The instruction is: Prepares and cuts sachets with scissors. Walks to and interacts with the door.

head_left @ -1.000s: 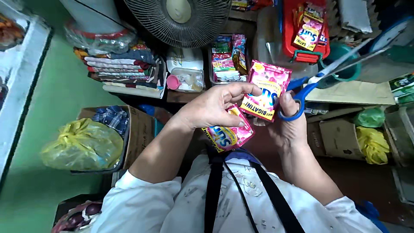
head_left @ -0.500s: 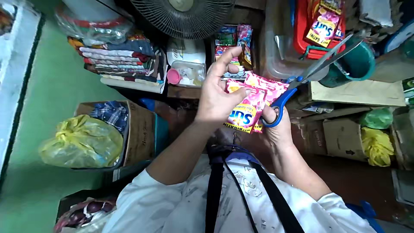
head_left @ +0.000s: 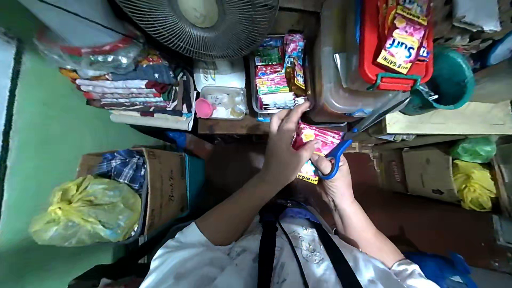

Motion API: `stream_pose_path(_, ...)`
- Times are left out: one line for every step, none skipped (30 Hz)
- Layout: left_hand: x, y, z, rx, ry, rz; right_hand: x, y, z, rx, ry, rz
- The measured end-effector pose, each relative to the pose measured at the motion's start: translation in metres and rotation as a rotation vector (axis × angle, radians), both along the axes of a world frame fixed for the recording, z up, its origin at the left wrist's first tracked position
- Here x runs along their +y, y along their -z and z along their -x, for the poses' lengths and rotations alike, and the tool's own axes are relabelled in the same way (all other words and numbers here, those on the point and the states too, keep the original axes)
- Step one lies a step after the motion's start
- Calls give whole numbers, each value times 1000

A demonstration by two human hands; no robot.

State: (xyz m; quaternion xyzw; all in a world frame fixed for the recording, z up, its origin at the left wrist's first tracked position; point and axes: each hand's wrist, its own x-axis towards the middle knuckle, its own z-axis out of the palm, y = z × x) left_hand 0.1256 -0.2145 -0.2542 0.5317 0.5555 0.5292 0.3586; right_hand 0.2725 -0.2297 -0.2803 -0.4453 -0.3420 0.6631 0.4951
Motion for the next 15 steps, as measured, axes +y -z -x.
stream_pose_path(4,4,3,-112,67,112,7,1,-4,10,19,20)
stream_pose_path(8,10,6,-274,168,258,15,2,-9,12,31,35)
stream_pose_path(12,19,7,-445,274,387,22,4,-13,-8,38,40)
stream_pose_path(17,32,5,-587,354,481,30,6,-17,-69,37,36)
stream_pose_path(23,43,1,-675,392,544,39,7,-20,-165,34,26)
stream_pose_path(30,52,-4,-708,399,585,48,9,-25,-280,29,8)
stream_pose_path(37,58,-8,-707,388,621,56,11,-31,-393,25,-17)
stream_pose_path(45,61,-11,-681,367,657,62,12,-39,-473,27,-46)
stream_pose_path(54,64,-14,-657,352,685,67,13,-48,-534,37,-79)
stream_pose_path(64,65,-16,-643,343,704,71,13,-58,-584,54,-117)
stream_pose_path(75,66,-18,-624,329,712,73,13,-69,-616,66,-154)
stream_pose_path(89,66,-18,-593,304,707,74,14,-81,-630,72,-180)
stream_pose_path(105,68,-18,-553,259,690,73,15,-94,-631,76,-201)
stream_pose_path(124,72,-17,-499,190,660,71,17,-106,-637,76,-209)
stream_pose_path(146,79,-14,-424,116,623,68,20,-118,-647,72,-205)
